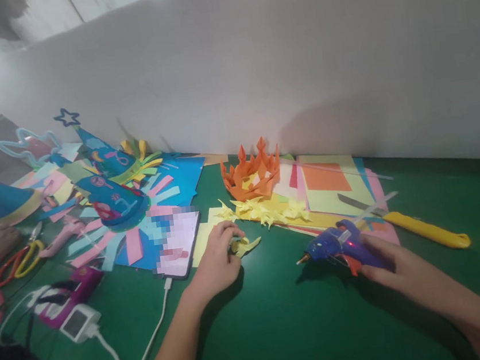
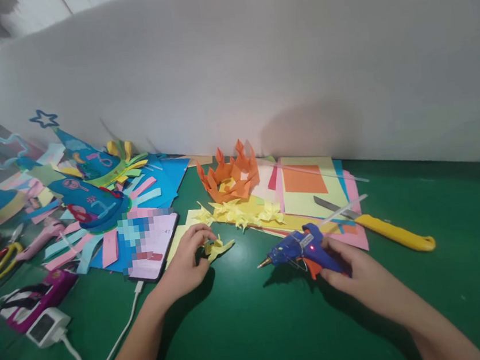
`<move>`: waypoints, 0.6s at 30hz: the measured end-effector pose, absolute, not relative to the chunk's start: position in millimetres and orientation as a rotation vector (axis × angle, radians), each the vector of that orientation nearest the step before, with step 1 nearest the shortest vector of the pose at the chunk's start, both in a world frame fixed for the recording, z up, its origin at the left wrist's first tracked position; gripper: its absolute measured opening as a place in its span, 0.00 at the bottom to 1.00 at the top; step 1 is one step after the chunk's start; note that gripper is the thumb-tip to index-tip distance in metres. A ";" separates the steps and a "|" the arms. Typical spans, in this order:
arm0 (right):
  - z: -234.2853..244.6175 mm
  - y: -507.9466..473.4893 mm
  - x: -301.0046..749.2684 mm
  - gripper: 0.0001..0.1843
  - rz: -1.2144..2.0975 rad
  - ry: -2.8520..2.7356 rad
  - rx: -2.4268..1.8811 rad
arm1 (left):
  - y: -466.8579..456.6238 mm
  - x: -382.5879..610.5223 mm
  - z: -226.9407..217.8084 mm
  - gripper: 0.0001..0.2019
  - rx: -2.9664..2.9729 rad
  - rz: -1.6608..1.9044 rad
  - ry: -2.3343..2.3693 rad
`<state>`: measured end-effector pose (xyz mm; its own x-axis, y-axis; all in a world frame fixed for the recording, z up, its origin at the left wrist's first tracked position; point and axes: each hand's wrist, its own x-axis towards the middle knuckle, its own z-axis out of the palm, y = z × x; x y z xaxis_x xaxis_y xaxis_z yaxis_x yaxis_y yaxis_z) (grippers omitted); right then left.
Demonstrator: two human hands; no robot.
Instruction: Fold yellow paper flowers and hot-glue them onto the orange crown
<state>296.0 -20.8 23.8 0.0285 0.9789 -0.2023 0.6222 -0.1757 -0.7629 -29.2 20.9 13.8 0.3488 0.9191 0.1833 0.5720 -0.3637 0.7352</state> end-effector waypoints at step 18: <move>11.8 -25.8 255.0 0.13 1.487 -1.295 -1.552 | 17.6 -27.9 22.3 0.14 2.149 0.574 1.136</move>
